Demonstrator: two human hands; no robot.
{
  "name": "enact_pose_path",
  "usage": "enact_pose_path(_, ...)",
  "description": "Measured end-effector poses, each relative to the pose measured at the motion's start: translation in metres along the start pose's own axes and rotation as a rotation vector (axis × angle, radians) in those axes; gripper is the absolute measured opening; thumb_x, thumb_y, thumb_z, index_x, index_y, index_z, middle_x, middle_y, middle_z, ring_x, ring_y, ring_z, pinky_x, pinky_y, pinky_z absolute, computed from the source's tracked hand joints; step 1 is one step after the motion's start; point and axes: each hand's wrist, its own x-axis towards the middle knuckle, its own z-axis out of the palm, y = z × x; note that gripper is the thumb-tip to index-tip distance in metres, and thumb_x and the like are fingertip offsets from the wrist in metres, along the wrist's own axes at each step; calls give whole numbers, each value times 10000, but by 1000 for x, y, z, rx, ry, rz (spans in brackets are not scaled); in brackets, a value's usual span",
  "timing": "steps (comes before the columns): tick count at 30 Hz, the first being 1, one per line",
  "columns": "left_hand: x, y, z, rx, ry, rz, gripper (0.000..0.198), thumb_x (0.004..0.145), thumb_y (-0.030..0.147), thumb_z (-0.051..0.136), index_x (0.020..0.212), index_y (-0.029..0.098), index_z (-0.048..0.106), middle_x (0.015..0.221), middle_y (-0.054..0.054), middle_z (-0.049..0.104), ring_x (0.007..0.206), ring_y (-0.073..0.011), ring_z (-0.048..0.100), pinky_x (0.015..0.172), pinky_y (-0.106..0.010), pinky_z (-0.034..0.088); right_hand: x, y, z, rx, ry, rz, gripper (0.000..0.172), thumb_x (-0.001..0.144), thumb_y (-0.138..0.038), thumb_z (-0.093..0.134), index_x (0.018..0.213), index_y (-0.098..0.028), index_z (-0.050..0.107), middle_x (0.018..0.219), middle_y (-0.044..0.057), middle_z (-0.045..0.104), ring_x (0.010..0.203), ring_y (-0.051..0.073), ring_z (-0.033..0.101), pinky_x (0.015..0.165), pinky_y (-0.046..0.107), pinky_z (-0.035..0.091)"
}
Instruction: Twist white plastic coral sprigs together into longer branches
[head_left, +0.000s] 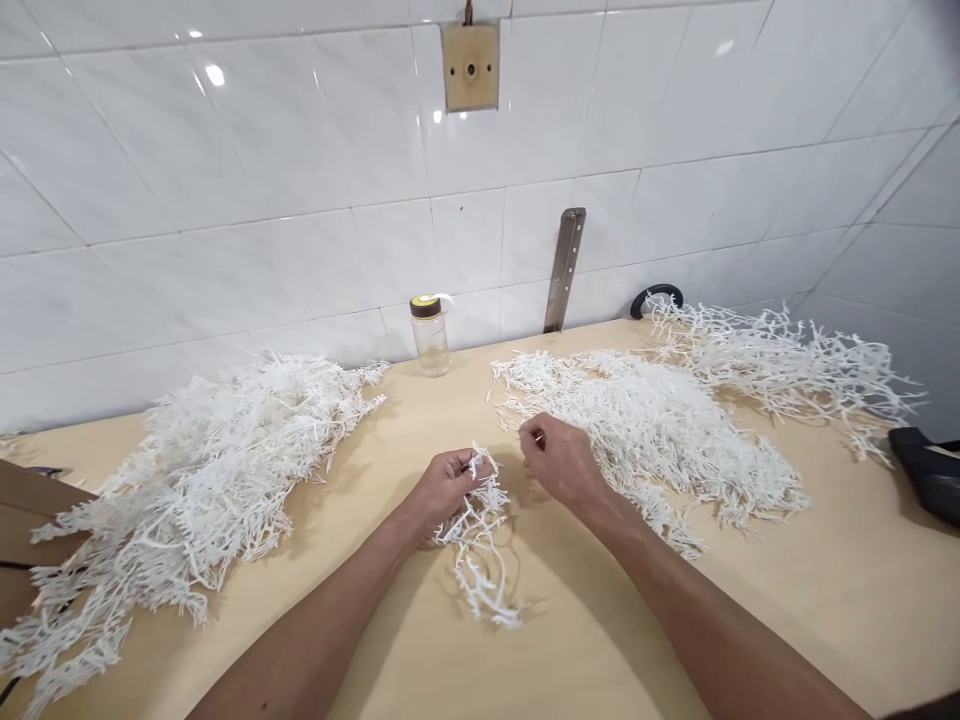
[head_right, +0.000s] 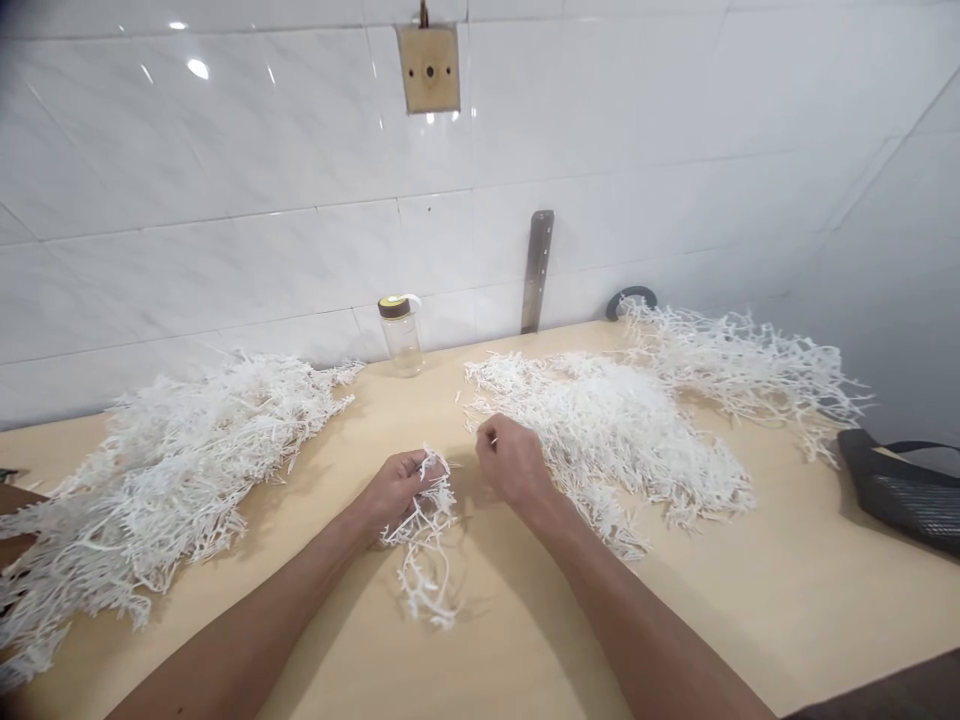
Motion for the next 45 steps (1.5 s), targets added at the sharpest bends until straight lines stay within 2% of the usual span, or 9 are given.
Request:
enact_pose_path(3,0,1,3,-21,55,-6,439,653,529,787,737,163,559,554,46,514,386,-62,452,400,-190,360,8,16,-12,-33,149,57,118,809,-184,495,813,-193,613,713,35,662,632,182,605,652,301,455)
enact_pose_path(7,0,1,2,-60,40,-18,420,663,509,787,735,173,547,501,62,486,359,-64,420,387,-197,357,11,19,-23,-121,306,39,225,778,-162,497,965,-159,622,985,124,679,732,212,632,702,342,467)
enact_pose_path(9,0,1,2,-54,35,-16,413,671,504,783,727,171,546,488,62,478,365,-69,431,393,-198,357,8,11,-26,-74,252,38,202,806,-188,502,953,-158,637,982,121,685,708,200,635,677,330,473)
enact_pose_path(12,1,0,5,-14,69,0,407,679,507,774,744,163,568,492,49,496,390,-81,462,415,-201,366,1,-10,-25,96,7,8,171,863,-270,517,832,-192,666,800,46,704,663,172,636,642,291,481)
enact_pose_path(15,2,-1,8,73,154,17,417,683,524,763,740,155,577,494,44,499,391,-75,443,411,-194,330,-7,-24,-19,170,-166,-77,170,861,-316,569,828,-200,689,821,31,716,701,163,640,657,280,487)
enact_pose_path(21,4,-2,12,147,227,56,389,647,470,784,751,138,612,553,23,544,455,-86,469,448,-196,333,-10,-21,-8,184,-291,-83,120,831,-263,611,837,-200,714,778,20,716,686,157,639,647,275,489)
enact_pose_path(28,8,-4,12,174,256,127,324,604,388,802,677,123,630,571,17,549,520,-85,456,511,-199,348,-12,-22,-5,330,-298,28,181,841,-342,596,861,-190,691,781,26,713,676,160,646,560,255,504)
enact_pose_path(33,8,-4,14,200,250,151,340,585,398,815,662,116,641,555,21,540,518,-81,443,511,-197,326,-14,-23,1,289,-248,83,139,811,-255,561,743,-193,665,722,19,699,608,146,620,508,238,477)
enact_pose_path(45,2,-2,13,91,196,45,434,663,520,773,773,135,605,574,12,554,453,-100,510,446,-204,353,-11,-20,2,376,-242,172,148,824,-316,531,756,-197,586,573,-33,586,446,122,562,436,221,431)
